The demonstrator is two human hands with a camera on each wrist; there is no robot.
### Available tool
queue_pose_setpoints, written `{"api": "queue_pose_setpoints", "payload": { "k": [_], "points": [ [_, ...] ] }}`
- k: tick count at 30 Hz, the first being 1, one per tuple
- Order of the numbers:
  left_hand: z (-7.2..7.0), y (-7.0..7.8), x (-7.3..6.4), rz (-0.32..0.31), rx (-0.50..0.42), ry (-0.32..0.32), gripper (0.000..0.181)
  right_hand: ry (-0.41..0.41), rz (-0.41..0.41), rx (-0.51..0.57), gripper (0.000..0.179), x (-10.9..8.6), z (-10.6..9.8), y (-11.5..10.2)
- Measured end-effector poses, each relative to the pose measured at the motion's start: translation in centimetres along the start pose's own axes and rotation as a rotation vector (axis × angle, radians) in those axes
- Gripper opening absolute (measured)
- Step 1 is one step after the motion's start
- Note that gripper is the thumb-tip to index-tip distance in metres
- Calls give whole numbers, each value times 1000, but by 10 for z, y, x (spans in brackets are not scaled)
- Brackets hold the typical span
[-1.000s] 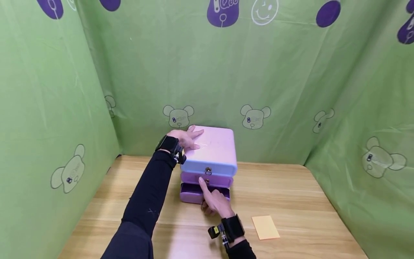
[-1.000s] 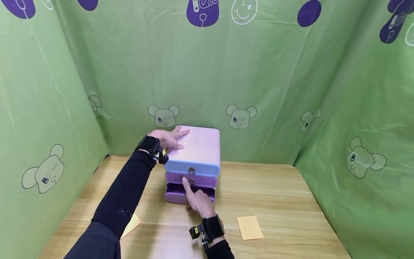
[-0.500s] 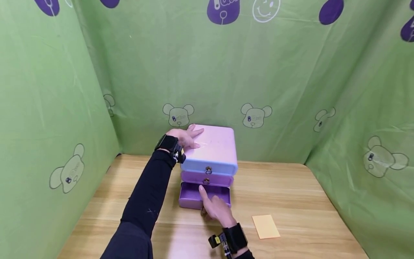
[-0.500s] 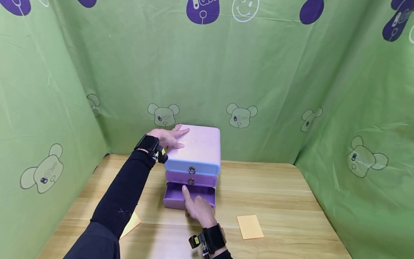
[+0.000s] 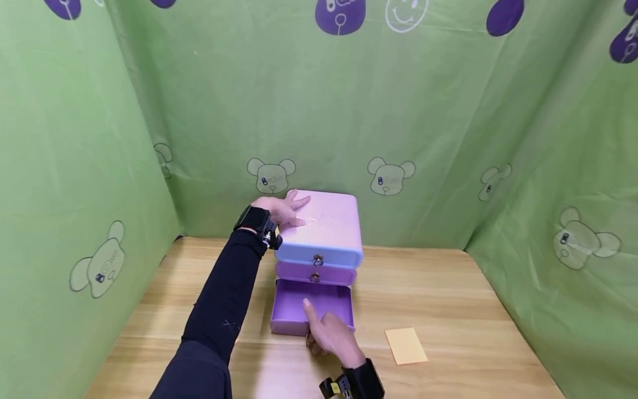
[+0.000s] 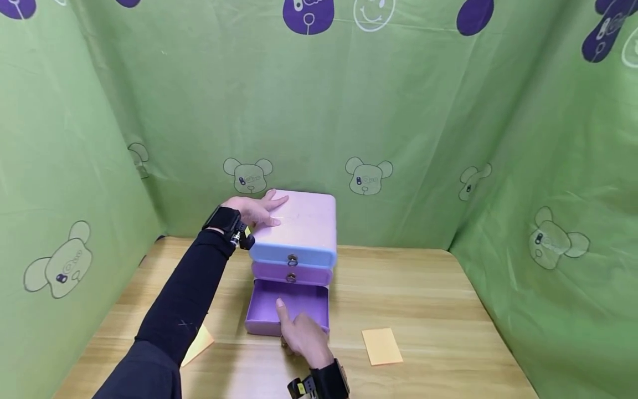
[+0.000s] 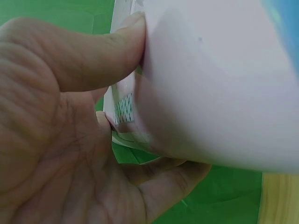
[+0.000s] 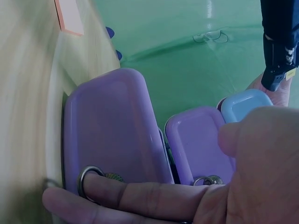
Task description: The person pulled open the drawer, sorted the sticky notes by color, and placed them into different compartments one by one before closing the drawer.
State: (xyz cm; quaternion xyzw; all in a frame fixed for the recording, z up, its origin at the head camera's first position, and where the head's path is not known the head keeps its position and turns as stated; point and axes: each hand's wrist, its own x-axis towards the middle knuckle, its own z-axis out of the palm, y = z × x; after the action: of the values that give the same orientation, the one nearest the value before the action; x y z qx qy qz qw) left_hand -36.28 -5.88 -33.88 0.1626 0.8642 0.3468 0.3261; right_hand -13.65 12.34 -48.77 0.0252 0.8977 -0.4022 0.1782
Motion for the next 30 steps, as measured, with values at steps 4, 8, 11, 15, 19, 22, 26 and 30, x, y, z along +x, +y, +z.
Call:
{"api": "queue_pose_setpoints", "payload": {
  "k": [4,8,11,15,19,22,26,30],
  "points": [
    [-2,-2,1,-4,-43,10,82,-7,-1,-6,86,-8,1,-2],
    [-1,-1,1,0,-51,4,82,-16,-4,-7,86,-13,1,-1],
    [3,2,-2,12,-23,5,82,-16,-5,-16,85,-17,2,-1],
    [6,8,-13,15,-41,17,79,-18,-7,-24,84,-21,4,-1],
    [7,15,-22,30,-35,27,77,-30,-22,-6,83,-25,5,-1],
    [8,14,-23,46,1,42,77,-43,-40,-3,82,-28,6,-1],
    [9,8,-21,46,8,66,77,-85,-64,-2,79,-32,5,-1],
    [9,2,-14,79,237,146,74,-118,-95,12,74,-40,-4,-2]
  ]
}}
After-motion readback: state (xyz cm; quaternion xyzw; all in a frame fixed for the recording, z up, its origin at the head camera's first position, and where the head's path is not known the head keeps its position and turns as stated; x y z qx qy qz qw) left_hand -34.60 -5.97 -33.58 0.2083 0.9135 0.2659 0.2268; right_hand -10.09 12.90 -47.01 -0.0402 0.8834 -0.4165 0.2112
